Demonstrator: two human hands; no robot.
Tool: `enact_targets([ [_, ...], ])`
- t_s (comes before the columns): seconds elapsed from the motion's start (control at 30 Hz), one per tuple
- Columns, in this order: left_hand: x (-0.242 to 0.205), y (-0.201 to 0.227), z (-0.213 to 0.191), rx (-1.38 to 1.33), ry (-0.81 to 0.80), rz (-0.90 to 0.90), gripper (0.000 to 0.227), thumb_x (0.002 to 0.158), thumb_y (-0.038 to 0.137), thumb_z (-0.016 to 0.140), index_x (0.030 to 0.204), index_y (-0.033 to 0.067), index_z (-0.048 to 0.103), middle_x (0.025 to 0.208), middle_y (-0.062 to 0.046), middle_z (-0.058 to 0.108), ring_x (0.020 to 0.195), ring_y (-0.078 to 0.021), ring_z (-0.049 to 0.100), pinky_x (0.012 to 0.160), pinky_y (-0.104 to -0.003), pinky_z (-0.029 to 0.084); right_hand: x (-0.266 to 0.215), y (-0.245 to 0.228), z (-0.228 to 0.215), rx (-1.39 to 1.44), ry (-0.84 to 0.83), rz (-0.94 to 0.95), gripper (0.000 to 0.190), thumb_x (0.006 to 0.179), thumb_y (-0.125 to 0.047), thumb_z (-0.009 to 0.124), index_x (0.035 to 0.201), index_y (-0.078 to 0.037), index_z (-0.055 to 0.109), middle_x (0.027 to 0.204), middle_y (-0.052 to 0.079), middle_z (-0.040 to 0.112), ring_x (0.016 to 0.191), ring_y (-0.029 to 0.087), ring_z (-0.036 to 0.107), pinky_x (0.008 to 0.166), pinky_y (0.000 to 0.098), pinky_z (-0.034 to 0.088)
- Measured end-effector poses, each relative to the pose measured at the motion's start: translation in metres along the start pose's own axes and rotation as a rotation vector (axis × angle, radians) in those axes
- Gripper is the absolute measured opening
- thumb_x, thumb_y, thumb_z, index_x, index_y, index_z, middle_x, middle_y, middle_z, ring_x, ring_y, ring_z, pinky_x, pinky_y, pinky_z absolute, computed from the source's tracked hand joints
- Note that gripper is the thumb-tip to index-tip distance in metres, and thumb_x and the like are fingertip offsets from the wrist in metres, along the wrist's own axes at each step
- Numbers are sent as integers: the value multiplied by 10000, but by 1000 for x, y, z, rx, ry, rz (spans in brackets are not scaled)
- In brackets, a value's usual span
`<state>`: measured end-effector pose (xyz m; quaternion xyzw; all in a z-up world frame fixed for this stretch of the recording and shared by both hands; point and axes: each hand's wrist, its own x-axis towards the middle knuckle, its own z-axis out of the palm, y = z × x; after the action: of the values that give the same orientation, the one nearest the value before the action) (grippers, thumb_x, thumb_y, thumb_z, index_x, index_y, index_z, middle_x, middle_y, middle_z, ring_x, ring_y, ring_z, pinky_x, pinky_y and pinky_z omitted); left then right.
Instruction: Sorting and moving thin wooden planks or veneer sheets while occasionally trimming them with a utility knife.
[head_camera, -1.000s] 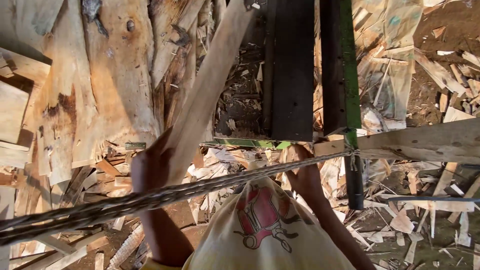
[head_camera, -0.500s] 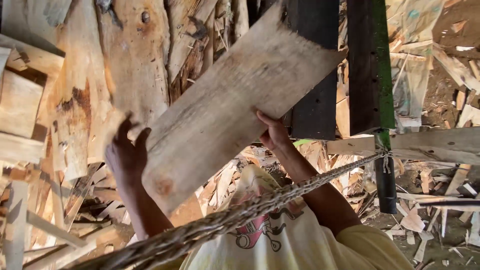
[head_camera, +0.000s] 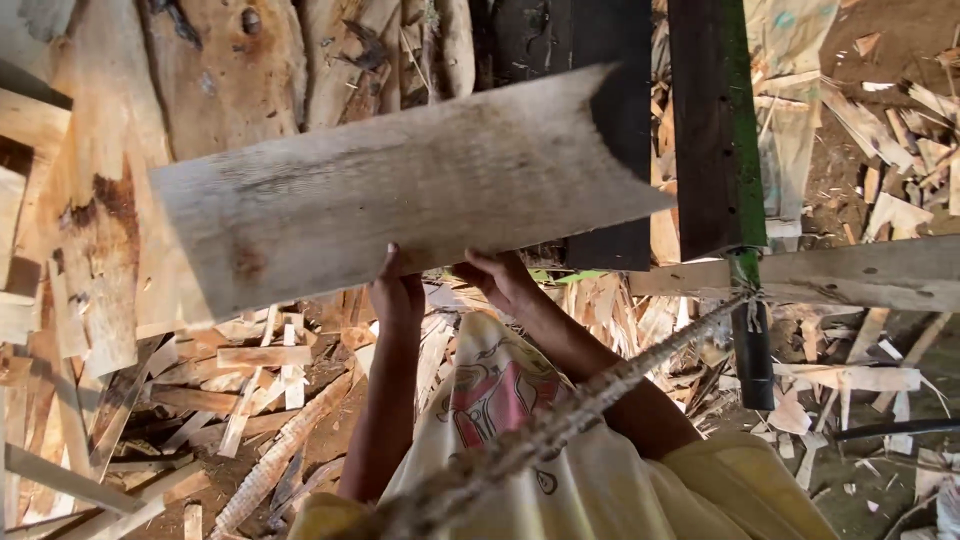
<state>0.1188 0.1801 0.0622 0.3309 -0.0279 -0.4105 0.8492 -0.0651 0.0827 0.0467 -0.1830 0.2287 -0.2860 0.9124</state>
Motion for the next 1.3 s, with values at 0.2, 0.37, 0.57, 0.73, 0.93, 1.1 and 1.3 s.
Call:
enact_targets([
  [0.2,5,-13,70,78,235,25,511,868,-23,686,1330,54,483,1002,-58,692,849,-163,690,743,-299,618,-156,-72,-80,-55,382,-29,499,1029,-241,596,1461,-3,516,1325,186,638,1097,273,659,975,382,585],
  [0.37,17,-43,75,178,268,-8,568,897,-50,732,1357,39,412,879,-66,663,667,-141,594,530,-269,507,-286,-175,-64,-305,630,-228,472,951,-345,632,1323,-61,568,1114,140,749,916,236,709,691,335,565],
  [0.57,68,-82,57,215,199,-46,257,964,18,758,981,-17,504,724,-29,530,552,-139,482,456,-320,446,-326,-236,-5,-752,655,-65,531,865,-399,762,1214,-33,598,899,131,675,684,205,646,567,345,545],
  [0.73,85,-75,70,206,406,-43,187,861,-66,712,922,65,594,690,-65,664,583,-192,638,579,-371,607,-314,-219,-18,-1384,717,-115,417,902,-240,735,1211,-44,534,892,95,664,735,192,630,593,350,529],
  [0.93,108,-84,60,351,249,-49,278,916,-5,773,857,2,502,626,-19,499,453,-131,376,382,-317,292,-293,-193,-73,-1409,807,3,459,890,-204,693,1232,-18,449,877,160,688,700,251,699,554,422,557],
  [1.1,85,-73,113,294,400,-4,310,827,-85,725,981,152,597,654,-45,644,495,-136,571,404,-302,452,-280,-187,-71,-1340,868,109,544,867,-187,670,1305,-33,387,838,214,686,607,323,700,488,442,568],
  [1.3,134,-113,33,272,271,0,352,946,-83,733,1245,-123,551,761,-50,597,567,-125,529,457,-287,443,-306,-210,-76,-1534,738,66,561,889,-269,722,1283,-13,416,882,190,662,673,251,665,530,425,561],
])
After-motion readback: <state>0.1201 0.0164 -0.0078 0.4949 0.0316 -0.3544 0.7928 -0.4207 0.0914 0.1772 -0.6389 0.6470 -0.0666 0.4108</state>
